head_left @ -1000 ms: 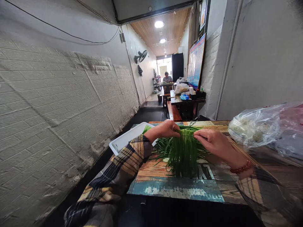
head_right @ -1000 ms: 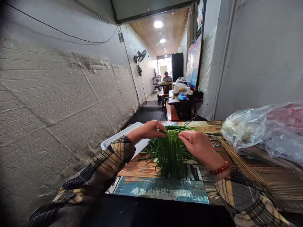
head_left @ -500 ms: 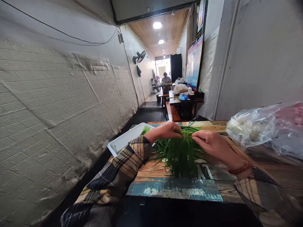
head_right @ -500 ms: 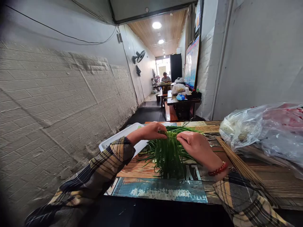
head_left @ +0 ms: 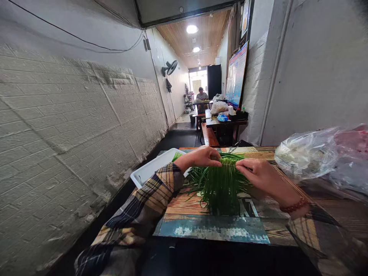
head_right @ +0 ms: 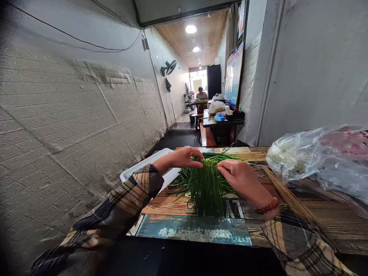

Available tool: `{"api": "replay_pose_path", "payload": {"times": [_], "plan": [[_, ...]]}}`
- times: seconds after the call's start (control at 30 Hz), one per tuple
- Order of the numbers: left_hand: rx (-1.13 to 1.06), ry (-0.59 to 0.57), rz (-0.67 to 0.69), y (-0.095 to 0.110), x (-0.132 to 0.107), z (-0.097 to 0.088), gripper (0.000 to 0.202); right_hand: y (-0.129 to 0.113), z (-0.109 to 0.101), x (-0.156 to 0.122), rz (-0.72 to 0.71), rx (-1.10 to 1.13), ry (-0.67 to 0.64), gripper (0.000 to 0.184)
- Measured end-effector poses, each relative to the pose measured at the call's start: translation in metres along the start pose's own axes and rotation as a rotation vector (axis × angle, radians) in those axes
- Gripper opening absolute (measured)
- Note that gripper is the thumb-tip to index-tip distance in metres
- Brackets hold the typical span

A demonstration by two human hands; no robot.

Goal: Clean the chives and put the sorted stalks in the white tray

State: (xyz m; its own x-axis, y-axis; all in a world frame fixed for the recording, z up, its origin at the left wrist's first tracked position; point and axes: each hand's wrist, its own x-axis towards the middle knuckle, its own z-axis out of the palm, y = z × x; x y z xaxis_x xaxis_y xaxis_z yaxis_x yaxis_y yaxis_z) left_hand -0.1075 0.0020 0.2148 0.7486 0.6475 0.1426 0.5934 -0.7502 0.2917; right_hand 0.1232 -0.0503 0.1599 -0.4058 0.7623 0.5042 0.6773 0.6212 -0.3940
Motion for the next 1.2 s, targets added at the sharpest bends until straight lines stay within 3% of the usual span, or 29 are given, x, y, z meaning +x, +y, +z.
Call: {"api": "replay_pose_path", "payload": {"times": [0.17, 0.43, 0.57, 0.63, 0.73, 0.8, 0.9, 1.03, 1.2], "plan": [[0.028, -0.013, -0.09, -0.005, -0.008, -0.005, 0.017, 0.006, 0.003, 0.0, -0.002, 0.004, 0.006, 0.026], [-0.097, 0.001, -0.024, -0.01, -0.005, 0.008, 0.015, 0.006, 0.006, -0.001, -0.022, 0.019, 0.001, 0.027], [-0.216, 0.006, -0.055, -0.014, -0.008, 0.001, 0.018, 0.007, 0.004, -0.003, -0.011, 0.049, 0.001, 0.028], [-0.351, 0.091, -0.092, -0.017, -0.016, -0.005, 0.025, 0.009, 0.003, -0.003, 0.021, 0.067, 0.001, 0.027], [-0.532, 0.312, -0.169, -0.022, -0.031, -0.006, 0.036, 0.013, 0.003, -0.003, 0.076, 0.103, 0.016, 0.027], [-0.608, 0.384, -0.208, -0.023, -0.041, 0.004, 0.038, 0.015, 0.004, -0.002, 0.104, 0.122, 0.026, 0.028], [-0.718, 0.372, -0.229, -0.021, -0.047, 0.031, 0.038, 0.015, 0.007, 0.0, 0.12, 0.129, 0.035, 0.029], [-0.689, 0.439, -0.198, -0.01, -0.042, 0.063, 0.036, 0.011, 0.011, 0.002, 0.125, 0.134, 0.047, 0.027], [-0.734, 0.5, -0.204, 0.001, -0.033, 0.075, 0.044, 0.007, 0.012, 0.002, 0.11, 0.13, 0.057, 0.028]]}}
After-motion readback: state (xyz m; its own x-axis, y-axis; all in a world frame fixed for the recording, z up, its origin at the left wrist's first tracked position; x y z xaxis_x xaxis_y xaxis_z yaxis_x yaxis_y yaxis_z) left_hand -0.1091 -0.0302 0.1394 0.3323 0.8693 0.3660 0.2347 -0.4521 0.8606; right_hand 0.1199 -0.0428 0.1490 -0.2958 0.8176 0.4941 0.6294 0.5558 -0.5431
